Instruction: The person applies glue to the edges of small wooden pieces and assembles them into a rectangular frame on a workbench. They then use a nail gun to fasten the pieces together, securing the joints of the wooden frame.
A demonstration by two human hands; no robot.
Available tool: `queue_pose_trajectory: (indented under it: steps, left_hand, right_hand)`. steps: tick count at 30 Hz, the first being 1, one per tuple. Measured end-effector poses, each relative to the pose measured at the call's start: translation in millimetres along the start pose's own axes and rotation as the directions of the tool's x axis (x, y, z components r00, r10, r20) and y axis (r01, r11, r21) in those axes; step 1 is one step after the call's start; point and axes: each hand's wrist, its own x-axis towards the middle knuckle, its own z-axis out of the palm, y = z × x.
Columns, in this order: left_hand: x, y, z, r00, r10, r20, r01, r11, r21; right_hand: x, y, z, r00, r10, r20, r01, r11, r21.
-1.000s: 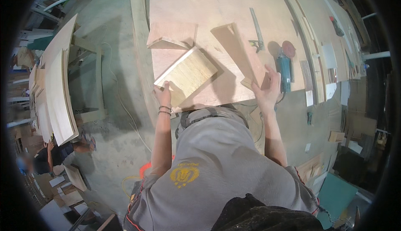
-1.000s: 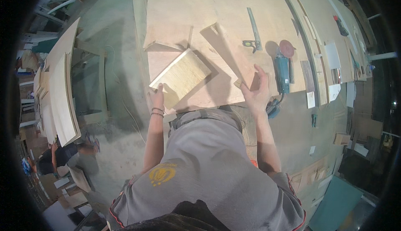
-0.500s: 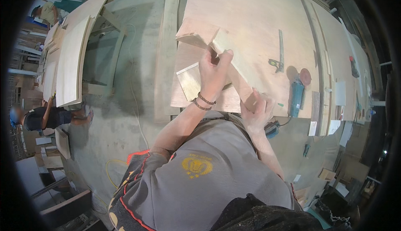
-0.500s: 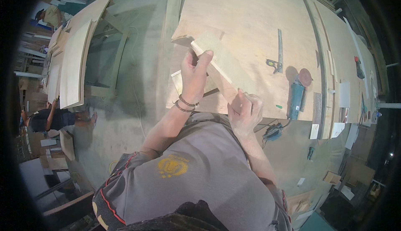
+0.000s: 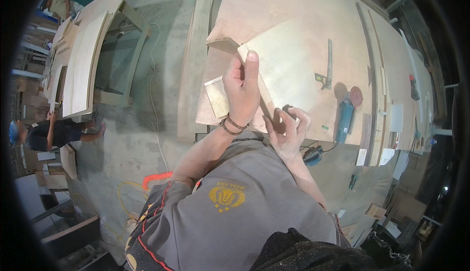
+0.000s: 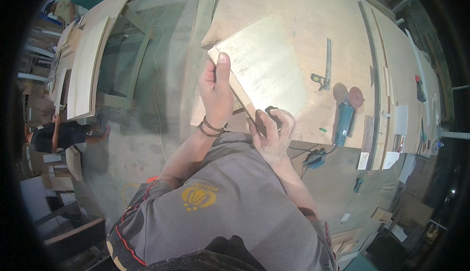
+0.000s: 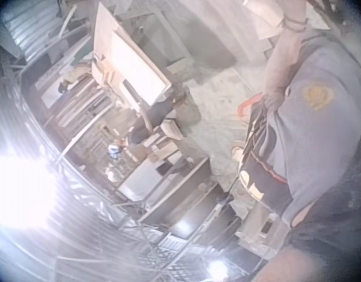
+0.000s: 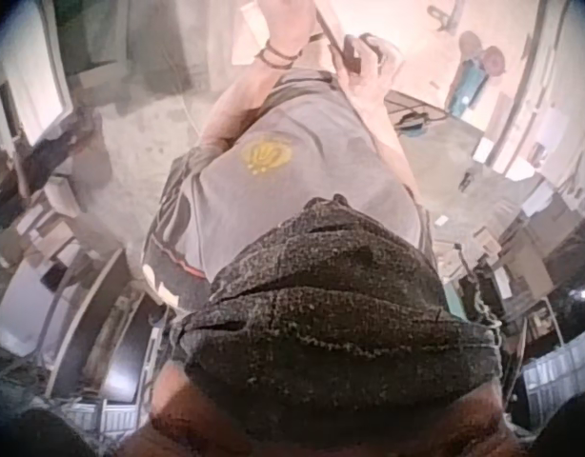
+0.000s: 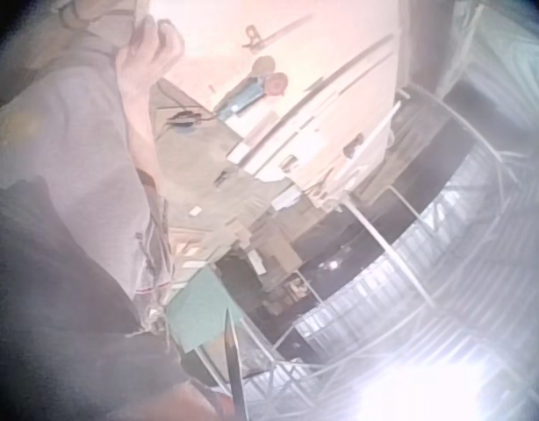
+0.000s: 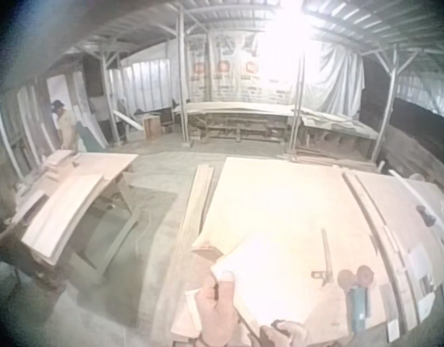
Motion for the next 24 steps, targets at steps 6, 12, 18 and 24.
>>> queue_pose_trajectory:
  steps: [6, 12, 18, 24]
  left_hand:
    - [-4, 18, 10, 0.996, 0.064, 0.067, -0.067, 0.997, 0.043]
    - [7, 21, 8, 0.993, 0.091, 0.069, -0.094, 0.995, 0.037]
    - [24, 6, -6, 0.994, -0.009, 0.107, 0.017, 0.997, -0.074]
    - [59, -29, -28, 0.924, -0.377, 0.056, 0.381, 0.908, -0.176]
  right_hand:
    - [10, -6, -9, 0.995, 0.025, 0.097, -0.027, 0.999, 0.024]
    - [16, 0, -22, 0.983, 0.185, -0.011, -0.186, 0.979, -0.081]
    - [28, 6, -25, 0.864, 0.502, 0.018, -0.490, 0.834, 0.254]
    - [26, 11, -18, 0.658, 0.705, 0.264, -0.752, 0.602, 0.267]
